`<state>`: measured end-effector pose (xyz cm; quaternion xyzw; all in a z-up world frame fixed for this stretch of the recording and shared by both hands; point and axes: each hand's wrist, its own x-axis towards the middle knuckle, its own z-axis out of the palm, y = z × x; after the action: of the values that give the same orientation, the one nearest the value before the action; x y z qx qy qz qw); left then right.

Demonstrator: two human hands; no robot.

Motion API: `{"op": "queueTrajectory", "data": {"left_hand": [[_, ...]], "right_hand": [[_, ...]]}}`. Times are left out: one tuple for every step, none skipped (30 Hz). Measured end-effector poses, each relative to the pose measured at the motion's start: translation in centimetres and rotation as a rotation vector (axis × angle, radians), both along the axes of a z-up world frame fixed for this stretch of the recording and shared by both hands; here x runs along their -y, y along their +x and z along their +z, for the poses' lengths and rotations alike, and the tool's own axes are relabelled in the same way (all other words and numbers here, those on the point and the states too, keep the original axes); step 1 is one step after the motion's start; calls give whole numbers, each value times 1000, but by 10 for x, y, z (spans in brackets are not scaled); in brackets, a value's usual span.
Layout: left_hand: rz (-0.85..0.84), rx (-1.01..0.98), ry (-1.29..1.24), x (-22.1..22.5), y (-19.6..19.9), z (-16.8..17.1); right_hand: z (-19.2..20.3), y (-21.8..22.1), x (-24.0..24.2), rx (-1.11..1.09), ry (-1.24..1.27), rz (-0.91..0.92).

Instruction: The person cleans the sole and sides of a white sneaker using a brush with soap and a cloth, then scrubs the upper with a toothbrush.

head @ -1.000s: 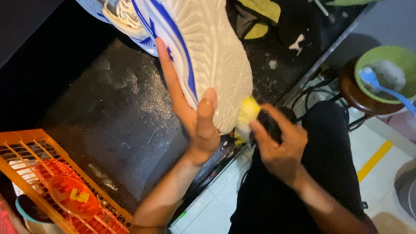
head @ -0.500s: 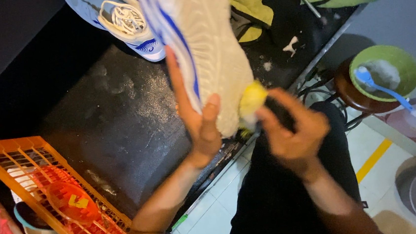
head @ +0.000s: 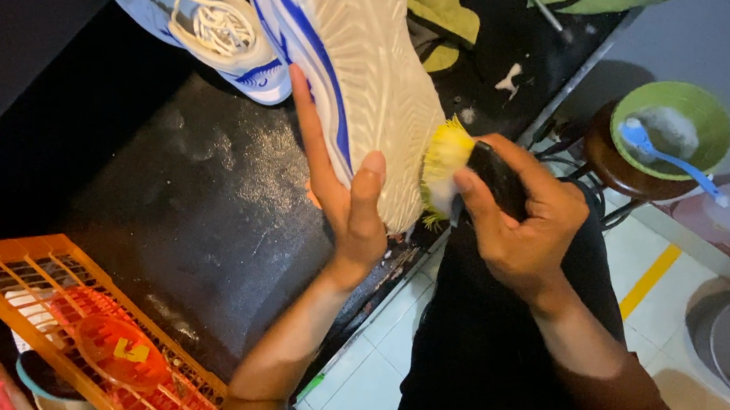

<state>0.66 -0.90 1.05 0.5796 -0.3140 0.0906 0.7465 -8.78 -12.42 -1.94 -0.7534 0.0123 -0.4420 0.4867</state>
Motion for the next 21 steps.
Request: {"op": "queueTrajectory", "data": {"left_hand": [[6, 1, -4, -2, -1, 5], [20, 7, 29, -5, -2, 11], [32, 20, 54, -7, -1, 17], [35, 28, 43, -8, 3, 17], [78, 4, 44, -7, 5, 16], [121, -20, 44, -6, 7, 14], [121, -26, 53, -5, 6, 6], [110, 15, 90, -4, 5, -2], [87, 62, 127, -1, 6, -9], [75, 62, 135, -1, 4, -9], [43, 58, 123, 0, 1, -8], [10, 54, 111, 0, -2, -7], [9, 62, 105, -2, 1, -4], [-22, 37, 67, -4, 5, -1], [-46, 18, 24, -5, 10, 4], [-39, 33, 14, -3, 18, 9], [-228, -180, -190, -5, 22, 12], [-416, -391, -396, -8, 27, 14], [-409, -385, -400, -10, 29, 16], [-438, -474, -465, -11, 32, 17], [-476, -568, -527, -10, 34, 19]], "right_hand": [[-10, -1, -8, 1, -4, 6], [-20, -1, -17, -126, -71, -128], [-30, 1, -25, -244, -144, -266], [-34, 0, -32, -233, -155, -265], [-39, -2, -38, -222, -89, -222], [-45, -3, -44, -211, -25, -178], [-33, -2, -40, -219, -17, -176], [-22, -1, -36, -215, -81, -220], [-11, 1, -31, -208, -143, -276], [-4, 4, -25, -211, -134, -286], [4, 7, -17, -195, -98, -290], [12, 9, -10, -179, -62, -294], [6, 9, -2, -170, -67, -297], [-1, 9, 5, -136, 138, -185], [-5, 12, 15, -97, 335, -58], [-7, 11, 26, -83, 324, -50], [-11, 8, 33, 10, 464, -88], [-16, 6, 40, 102, 605, -126], [-8, 6, 40, 102, 602, -116], [0, 5, 40, 85, 599, -91], [8, 3, 42, 68, 597, -76]]}}
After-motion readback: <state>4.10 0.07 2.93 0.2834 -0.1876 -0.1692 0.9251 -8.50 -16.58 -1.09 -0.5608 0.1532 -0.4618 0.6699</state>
